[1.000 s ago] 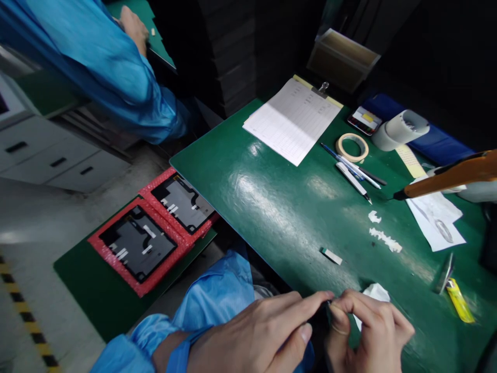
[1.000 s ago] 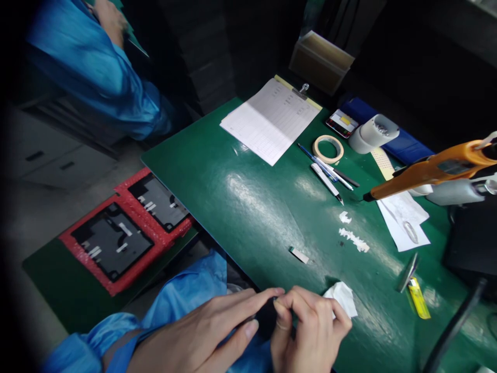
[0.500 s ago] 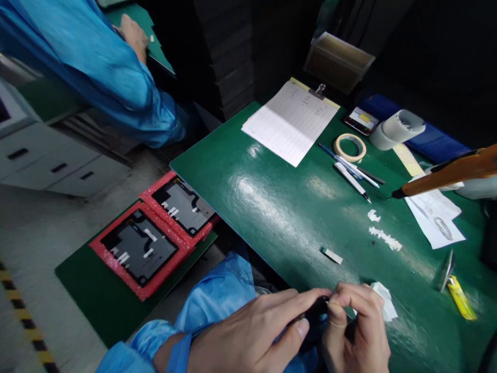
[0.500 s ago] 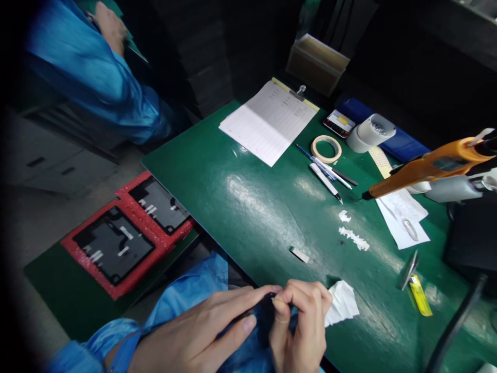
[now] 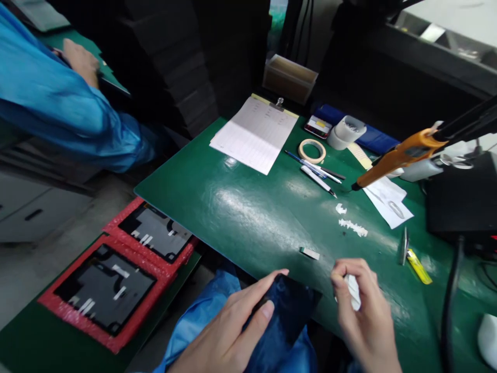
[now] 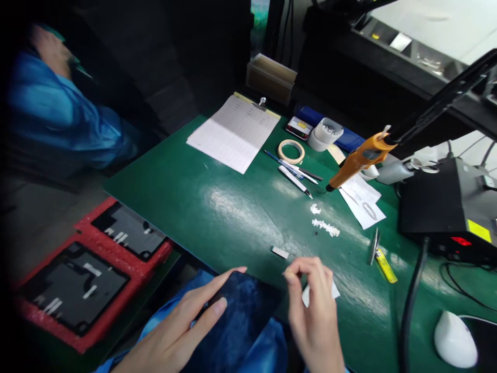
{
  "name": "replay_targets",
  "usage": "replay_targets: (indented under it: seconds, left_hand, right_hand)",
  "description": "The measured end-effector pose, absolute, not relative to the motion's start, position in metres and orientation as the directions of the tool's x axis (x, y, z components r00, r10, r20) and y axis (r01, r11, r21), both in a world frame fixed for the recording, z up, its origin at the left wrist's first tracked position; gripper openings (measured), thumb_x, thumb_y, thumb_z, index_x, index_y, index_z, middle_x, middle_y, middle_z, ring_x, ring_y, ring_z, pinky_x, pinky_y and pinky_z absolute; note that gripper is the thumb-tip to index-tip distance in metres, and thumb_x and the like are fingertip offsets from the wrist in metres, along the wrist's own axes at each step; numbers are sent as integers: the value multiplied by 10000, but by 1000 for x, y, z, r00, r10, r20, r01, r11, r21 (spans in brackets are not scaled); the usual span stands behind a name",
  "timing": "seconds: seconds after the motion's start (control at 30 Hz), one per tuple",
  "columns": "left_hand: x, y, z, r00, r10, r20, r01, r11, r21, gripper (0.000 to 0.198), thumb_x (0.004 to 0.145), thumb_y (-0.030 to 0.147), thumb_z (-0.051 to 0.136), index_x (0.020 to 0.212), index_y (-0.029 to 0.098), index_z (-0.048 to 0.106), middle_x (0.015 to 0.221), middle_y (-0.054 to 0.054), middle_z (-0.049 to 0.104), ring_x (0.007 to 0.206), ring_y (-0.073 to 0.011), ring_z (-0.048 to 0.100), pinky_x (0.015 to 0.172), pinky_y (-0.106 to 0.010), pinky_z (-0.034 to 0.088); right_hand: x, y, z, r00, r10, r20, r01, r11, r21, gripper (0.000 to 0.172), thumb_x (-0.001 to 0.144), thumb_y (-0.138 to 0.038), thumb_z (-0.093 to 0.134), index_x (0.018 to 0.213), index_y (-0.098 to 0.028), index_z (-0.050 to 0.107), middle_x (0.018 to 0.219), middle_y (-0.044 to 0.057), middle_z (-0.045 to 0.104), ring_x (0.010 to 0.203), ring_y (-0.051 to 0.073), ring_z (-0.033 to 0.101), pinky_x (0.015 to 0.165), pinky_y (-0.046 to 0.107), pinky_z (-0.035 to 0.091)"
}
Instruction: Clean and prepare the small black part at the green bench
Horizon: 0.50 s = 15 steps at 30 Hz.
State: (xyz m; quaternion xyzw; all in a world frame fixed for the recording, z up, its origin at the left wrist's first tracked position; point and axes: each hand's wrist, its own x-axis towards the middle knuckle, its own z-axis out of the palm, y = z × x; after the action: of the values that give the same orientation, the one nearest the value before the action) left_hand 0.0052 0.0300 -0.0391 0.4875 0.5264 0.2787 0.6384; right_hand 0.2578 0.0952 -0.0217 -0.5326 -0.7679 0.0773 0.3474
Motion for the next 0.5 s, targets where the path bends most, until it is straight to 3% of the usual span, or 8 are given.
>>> replay_targets:
  seconds: [0.13,0.27,0.5]
  left_hand:
    - [-1,29,-42,65,881,-468,59,465,883,589,1118,726,662,1618,419,712,1752,40,606,1723,-337,454,1437,-545,344]
    - [-8,39,-42,-37,892,-451,-60,448,892,623,1089,757,695,1570,368,765,1720,3,654,1741,-333,423,1453,-515,301]
    - [-12,55,-43,-129,880,-456,-269,412,871,710,1018,761,810,1543,284,788,1735,-47,644,1693,-339,508,1428,-425,387]
  right_hand:
    - [300,126,-26,-138,909,392,812,330,-481,420,1241,-586,504,990,-279,639,845,-1,671,718,209,652,682,344,475]
    - [329,160,-42,-160,925,344,817,320,-480,541,1204,-742,476,984,-281,656,822,14,721,668,220,670,642,356,467]
    - [337,201,-84,-192,949,250,880,280,-384,845,1105,-962,191,878,-283,640,716,41,673,538,227,585,607,403,389]
